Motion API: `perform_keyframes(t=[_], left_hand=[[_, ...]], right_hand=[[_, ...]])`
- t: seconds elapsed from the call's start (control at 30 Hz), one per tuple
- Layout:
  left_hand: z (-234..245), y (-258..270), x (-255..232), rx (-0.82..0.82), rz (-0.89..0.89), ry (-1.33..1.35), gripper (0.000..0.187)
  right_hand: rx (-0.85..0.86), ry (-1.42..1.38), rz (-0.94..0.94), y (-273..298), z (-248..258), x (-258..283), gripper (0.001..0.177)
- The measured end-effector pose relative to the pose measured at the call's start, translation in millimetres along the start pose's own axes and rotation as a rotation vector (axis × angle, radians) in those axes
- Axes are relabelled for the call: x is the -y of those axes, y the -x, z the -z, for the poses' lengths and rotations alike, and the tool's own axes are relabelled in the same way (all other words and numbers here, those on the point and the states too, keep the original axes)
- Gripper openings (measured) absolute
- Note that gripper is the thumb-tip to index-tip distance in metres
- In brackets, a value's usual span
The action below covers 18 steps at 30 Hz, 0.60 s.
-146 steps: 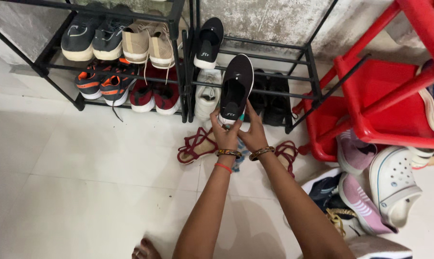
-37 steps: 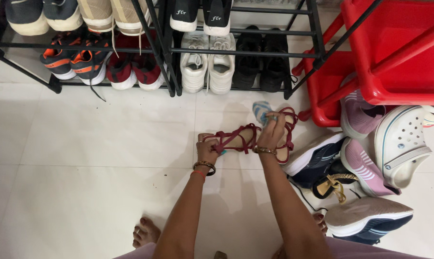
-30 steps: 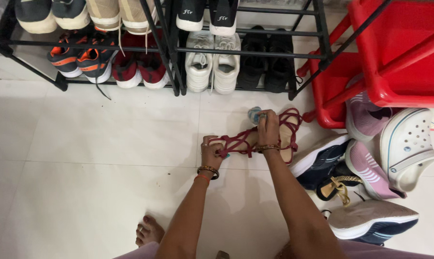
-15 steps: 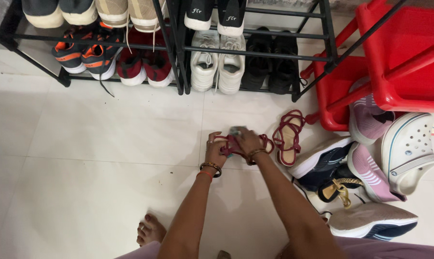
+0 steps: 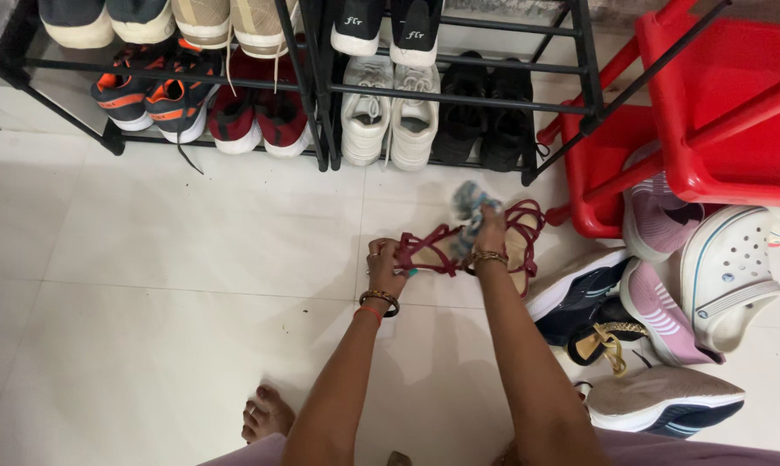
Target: The person sits on the floor and wipes several pairs of shoes with a cloth, including black sneakers, red sandals, and pink slippers. The person then wipes the shelves of a red plastic shoe rack.
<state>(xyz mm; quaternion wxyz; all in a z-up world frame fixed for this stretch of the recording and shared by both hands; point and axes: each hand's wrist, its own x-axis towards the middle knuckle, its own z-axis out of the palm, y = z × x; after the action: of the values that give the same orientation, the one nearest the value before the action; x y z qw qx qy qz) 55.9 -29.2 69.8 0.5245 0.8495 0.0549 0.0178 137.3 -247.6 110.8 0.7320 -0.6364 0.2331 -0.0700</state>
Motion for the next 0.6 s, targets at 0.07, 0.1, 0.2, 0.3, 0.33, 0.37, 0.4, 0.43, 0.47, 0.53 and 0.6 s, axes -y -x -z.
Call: perform_keyframes(t=[0.07,0.1,0.2,0.3,0.33,0.37,0.4,0.43,0.47,0.53,0.6], left_hand=[[4,3,-7,0.005,0.063,0.23,0.083],[6,5,-8,-0.013,0.057,0.267,0.088],[9,6,-8,-0.078,0.001,0.267,0.101],[11,8,0,-0.088,-0.051,0.104,0.098],[11,6,2,-0.052,-0.029,0.089,0.093],[12,5,3,-0.015,-0.007,0.074,0.088],[15,4,4,-0.007,0.0,0.102,0.089],[20,4,3,0.001,0.006,0.129,0.09],[25,3,2,0.008,0.012,0.158,0.092],[38,2,-5,0.031,0.043,0.135,0.079],[50,1,-19,0.024,0.066,0.132,0.073]], right_hand=[[-0.004,0.247,0.224,-8,15,-17,0.047],[-0.011,0.377,0.231,-9,21,-29,0.05],[0.074,0.733,0.086,-3,22,-73,0.057],[-0.012,0.819,0.734,46,0,-129,0.051],[-0.014,0.824,0.701,63,-5,-142,0.053],[-0.037,0.795,0.626,70,-10,-148,0.049],[-0.06,0.767,0.55,76,-13,-150,0.045],[-0.083,0.737,0.475,79,-13,-149,0.041],[-0.129,0.699,0.267,73,-10,-144,0.043],[-0.195,0.533,0.12,57,0,-124,0.041],[-0.234,0.235,0.285,37,12,-94,0.04]])
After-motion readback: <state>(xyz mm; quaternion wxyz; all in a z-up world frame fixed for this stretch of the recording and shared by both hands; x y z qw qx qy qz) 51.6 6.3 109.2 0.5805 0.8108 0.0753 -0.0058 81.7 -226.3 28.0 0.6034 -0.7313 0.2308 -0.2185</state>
